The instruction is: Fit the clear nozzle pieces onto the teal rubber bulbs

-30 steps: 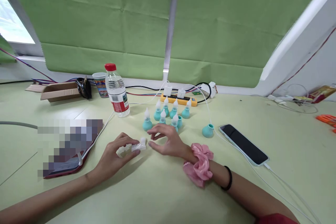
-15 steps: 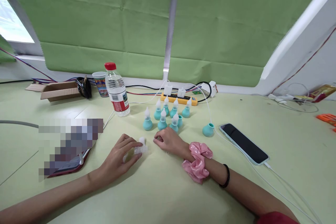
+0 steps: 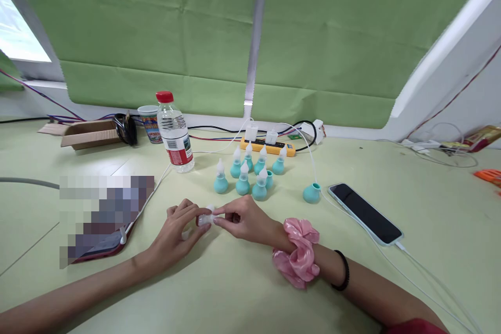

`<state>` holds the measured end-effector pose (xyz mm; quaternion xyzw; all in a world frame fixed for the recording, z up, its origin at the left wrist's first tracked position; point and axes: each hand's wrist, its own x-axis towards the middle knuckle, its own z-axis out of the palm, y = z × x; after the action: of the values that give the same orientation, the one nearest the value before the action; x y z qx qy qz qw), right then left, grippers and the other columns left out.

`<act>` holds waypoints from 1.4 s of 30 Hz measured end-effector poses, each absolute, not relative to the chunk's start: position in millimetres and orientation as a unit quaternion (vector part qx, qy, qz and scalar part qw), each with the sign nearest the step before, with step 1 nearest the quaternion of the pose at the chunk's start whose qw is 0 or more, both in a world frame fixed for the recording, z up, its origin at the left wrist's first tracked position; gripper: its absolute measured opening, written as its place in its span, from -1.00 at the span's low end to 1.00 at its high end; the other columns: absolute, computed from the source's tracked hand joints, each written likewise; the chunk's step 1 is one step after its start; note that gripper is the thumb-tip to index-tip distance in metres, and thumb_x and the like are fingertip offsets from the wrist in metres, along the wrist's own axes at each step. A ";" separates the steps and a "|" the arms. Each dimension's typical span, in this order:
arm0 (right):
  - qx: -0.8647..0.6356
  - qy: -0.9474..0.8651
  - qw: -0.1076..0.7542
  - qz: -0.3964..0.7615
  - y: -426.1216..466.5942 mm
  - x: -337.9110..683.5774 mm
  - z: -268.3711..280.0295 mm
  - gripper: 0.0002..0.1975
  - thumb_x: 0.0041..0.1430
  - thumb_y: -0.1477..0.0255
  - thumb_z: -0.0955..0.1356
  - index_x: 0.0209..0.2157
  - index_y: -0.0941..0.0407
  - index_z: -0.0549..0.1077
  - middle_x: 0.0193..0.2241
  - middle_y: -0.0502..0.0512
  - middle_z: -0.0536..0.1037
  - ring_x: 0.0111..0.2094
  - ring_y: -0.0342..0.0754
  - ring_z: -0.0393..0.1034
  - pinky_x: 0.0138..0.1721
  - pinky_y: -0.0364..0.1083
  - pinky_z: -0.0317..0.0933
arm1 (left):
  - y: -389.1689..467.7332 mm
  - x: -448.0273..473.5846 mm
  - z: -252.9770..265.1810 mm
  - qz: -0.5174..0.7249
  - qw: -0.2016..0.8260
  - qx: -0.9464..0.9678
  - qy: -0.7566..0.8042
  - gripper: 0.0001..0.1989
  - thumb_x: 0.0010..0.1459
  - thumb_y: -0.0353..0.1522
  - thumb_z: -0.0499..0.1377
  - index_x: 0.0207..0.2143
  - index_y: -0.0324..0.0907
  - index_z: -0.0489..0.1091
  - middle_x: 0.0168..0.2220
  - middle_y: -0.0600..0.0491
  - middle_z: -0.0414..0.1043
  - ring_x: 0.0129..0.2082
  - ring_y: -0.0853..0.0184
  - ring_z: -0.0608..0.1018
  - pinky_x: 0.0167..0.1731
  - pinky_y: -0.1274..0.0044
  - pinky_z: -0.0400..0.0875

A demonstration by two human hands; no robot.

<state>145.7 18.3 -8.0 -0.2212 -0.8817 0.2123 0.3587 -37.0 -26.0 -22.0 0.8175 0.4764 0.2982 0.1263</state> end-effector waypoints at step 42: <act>-0.272 -0.564 0.213 0.750 7.6 139.9 2.7 -0.78 -0.09 0.40 0.39 -0.41 0.28 0.46 -0.56 0.05 0.40 -0.54 -0.22 0.31 -0.47 -0.19 0.29 | -37.2 -34.8 -13.4 0.414 0.042 0.836 0.358 -0.81 0.05 -0.46 0.10 -0.22 -0.18 0.29 -0.49 0.09 0.34 -0.43 0.37 0.27 -0.45 0.50 0.08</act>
<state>139.9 7.6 2.7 -0.2722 -0.5638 0.7501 0.2130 -34.8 -37.2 -13.4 0.8360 0.3576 0.4140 0.0417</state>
